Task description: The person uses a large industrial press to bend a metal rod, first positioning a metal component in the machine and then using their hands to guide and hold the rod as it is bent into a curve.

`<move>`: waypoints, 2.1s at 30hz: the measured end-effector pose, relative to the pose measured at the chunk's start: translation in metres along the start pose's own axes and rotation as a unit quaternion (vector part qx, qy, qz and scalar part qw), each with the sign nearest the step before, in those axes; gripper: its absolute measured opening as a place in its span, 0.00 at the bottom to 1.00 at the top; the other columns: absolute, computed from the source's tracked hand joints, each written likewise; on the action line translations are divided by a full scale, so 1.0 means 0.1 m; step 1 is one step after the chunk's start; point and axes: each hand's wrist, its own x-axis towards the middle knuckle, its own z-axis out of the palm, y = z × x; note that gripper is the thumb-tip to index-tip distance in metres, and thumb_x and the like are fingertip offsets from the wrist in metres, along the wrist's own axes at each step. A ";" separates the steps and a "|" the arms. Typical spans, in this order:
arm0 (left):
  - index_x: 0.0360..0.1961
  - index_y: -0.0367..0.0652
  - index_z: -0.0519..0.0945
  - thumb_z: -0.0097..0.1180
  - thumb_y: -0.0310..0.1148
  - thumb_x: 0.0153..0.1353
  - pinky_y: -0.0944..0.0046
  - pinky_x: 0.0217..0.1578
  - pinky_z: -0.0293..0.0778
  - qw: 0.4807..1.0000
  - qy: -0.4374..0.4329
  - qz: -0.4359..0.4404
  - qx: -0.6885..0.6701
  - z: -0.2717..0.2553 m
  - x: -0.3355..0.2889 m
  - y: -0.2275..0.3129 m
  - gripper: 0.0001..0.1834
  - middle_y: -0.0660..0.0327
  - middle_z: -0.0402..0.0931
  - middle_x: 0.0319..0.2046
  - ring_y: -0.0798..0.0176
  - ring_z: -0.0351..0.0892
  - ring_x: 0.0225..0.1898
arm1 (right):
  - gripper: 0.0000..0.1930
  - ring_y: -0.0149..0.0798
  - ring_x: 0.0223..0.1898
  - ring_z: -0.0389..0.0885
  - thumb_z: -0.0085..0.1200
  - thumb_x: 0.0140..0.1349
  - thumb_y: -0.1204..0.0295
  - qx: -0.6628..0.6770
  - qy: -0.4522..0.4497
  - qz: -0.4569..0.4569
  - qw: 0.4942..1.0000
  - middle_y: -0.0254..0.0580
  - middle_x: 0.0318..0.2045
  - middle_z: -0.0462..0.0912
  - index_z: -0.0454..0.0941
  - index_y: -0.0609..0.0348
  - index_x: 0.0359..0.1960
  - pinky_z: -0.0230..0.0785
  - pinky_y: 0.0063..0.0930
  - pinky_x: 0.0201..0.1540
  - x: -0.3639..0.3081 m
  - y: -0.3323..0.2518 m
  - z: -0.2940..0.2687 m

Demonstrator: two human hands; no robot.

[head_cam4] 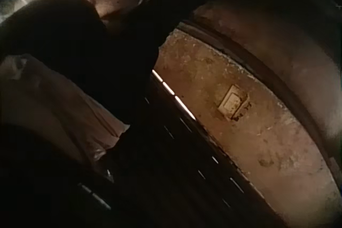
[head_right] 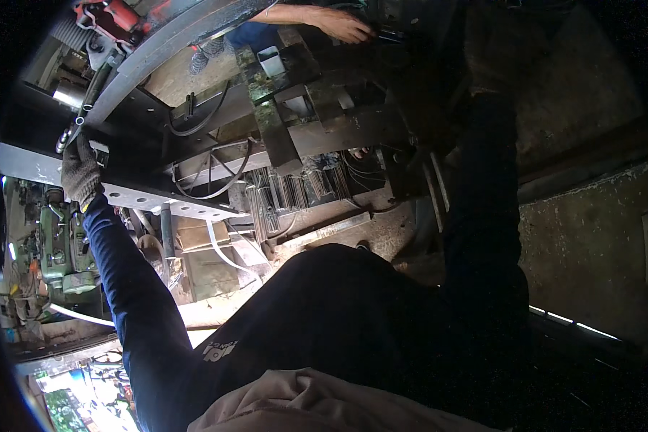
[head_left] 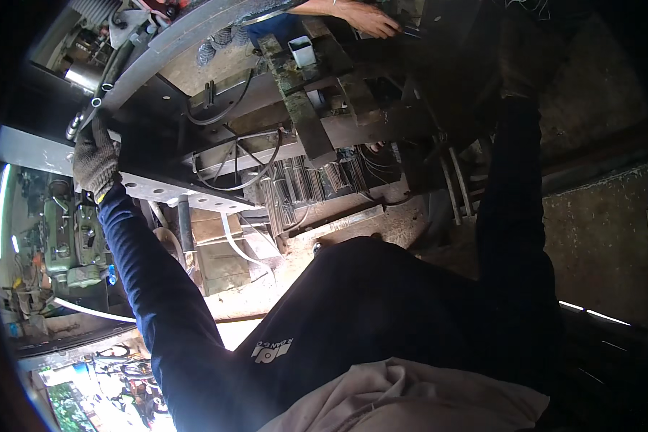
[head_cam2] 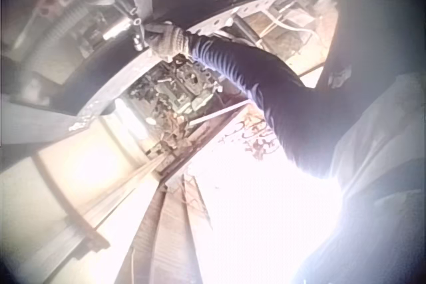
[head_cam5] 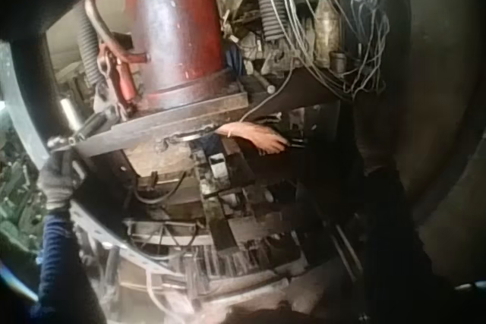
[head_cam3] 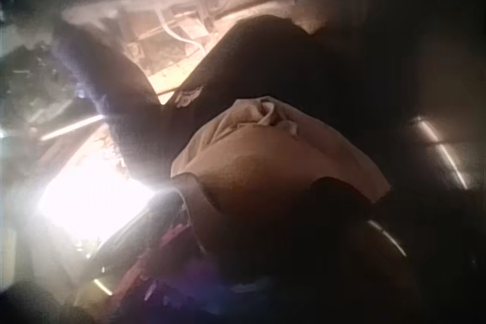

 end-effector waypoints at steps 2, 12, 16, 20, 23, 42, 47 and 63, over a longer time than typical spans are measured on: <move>0.55 0.56 0.83 0.44 0.68 0.66 0.49 0.47 0.77 1.000 0.010 0.016 -0.006 0.04 0.01 -0.08 0.33 0.54 0.85 0.46 0.44 0.84 0.48 | 0.15 0.58 0.46 0.80 0.52 0.65 0.58 -0.063 0.124 0.061 0.988 0.54 0.39 0.84 0.85 0.56 0.38 0.69 0.49 0.52 0.03 -0.58 -0.02; 0.57 0.57 0.81 0.44 0.68 0.67 0.49 0.46 0.77 1.000 -0.008 -0.007 0.023 0.00 0.01 -0.03 0.33 0.54 0.85 0.44 0.45 0.84 0.48 | 0.13 0.57 0.45 0.79 0.51 0.64 0.61 -0.042 0.036 0.082 0.995 0.55 0.38 0.82 0.83 0.57 0.35 0.68 0.51 0.53 0.07 -0.63 -0.12; 0.57 0.57 0.81 0.44 0.68 0.67 0.49 0.45 0.77 1.000 -0.014 -0.005 0.005 0.00 0.01 -0.02 0.32 0.54 0.86 0.43 0.45 0.85 0.47 | 0.12 0.57 0.46 0.79 0.51 0.64 0.62 -0.053 0.095 0.038 0.993 0.55 0.37 0.83 0.83 0.56 0.33 0.68 0.51 0.52 0.11 -0.66 -0.13; 0.56 0.56 0.81 0.43 0.66 0.68 0.50 0.45 0.77 1.000 0.002 0.013 0.026 0.00 0.02 -0.04 0.32 0.55 0.86 0.41 0.47 0.86 0.45 | 0.13 0.56 0.46 0.79 0.51 0.64 0.62 -0.074 0.065 0.029 0.995 0.54 0.37 0.83 0.83 0.56 0.34 0.68 0.52 0.53 0.10 -0.68 -0.18; 0.56 0.55 0.81 0.43 0.65 0.68 0.51 0.44 0.77 1.000 -0.019 -0.002 0.012 -0.02 0.01 -0.01 0.32 0.55 0.86 0.41 0.48 0.86 0.45 | 0.14 0.57 0.46 0.78 0.51 0.65 0.61 -0.072 0.016 0.044 0.996 0.53 0.39 0.82 0.83 0.57 0.37 0.68 0.52 0.52 0.09 -0.67 -0.23; 0.55 0.59 0.82 0.44 0.65 0.68 0.46 0.46 0.77 0.998 -0.003 0.013 0.069 0.04 0.04 -0.07 0.29 0.51 0.84 0.45 0.41 0.82 0.48 | 0.16 0.47 0.33 0.83 0.55 0.66 0.56 0.027 0.050 -0.050 0.997 0.42 0.35 0.88 0.88 0.51 0.41 0.73 0.42 0.41 0.13 -0.52 -0.23; 0.55 0.57 0.80 0.43 0.64 0.69 0.44 0.45 0.78 0.997 0.007 0.019 0.069 0.02 0.02 -0.09 0.29 0.49 0.84 0.43 0.39 0.83 0.46 | 0.19 0.50 0.33 0.82 0.53 0.67 0.52 0.005 0.031 -0.022 0.999 0.48 0.32 0.86 0.88 0.52 0.38 0.72 0.43 0.40 0.02 -0.35 -0.05; 0.53 0.55 0.82 0.46 0.62 0.69 0.47 0.45 0.77 0.997 0.056 0.040 0.039 0.06 -0.04 -0.07 0.27 0.51 0.84 0.44 0.43 0.83 0.47 | 0.27 0.50 0.30 0.83 0.42 0.72 0.48 -0.031 0.057 -0.011 0.998 0.46 0.30 0.86 0.85 0.56 0.30 0.72 0.45 0.39 0.09 -0.64 -0.17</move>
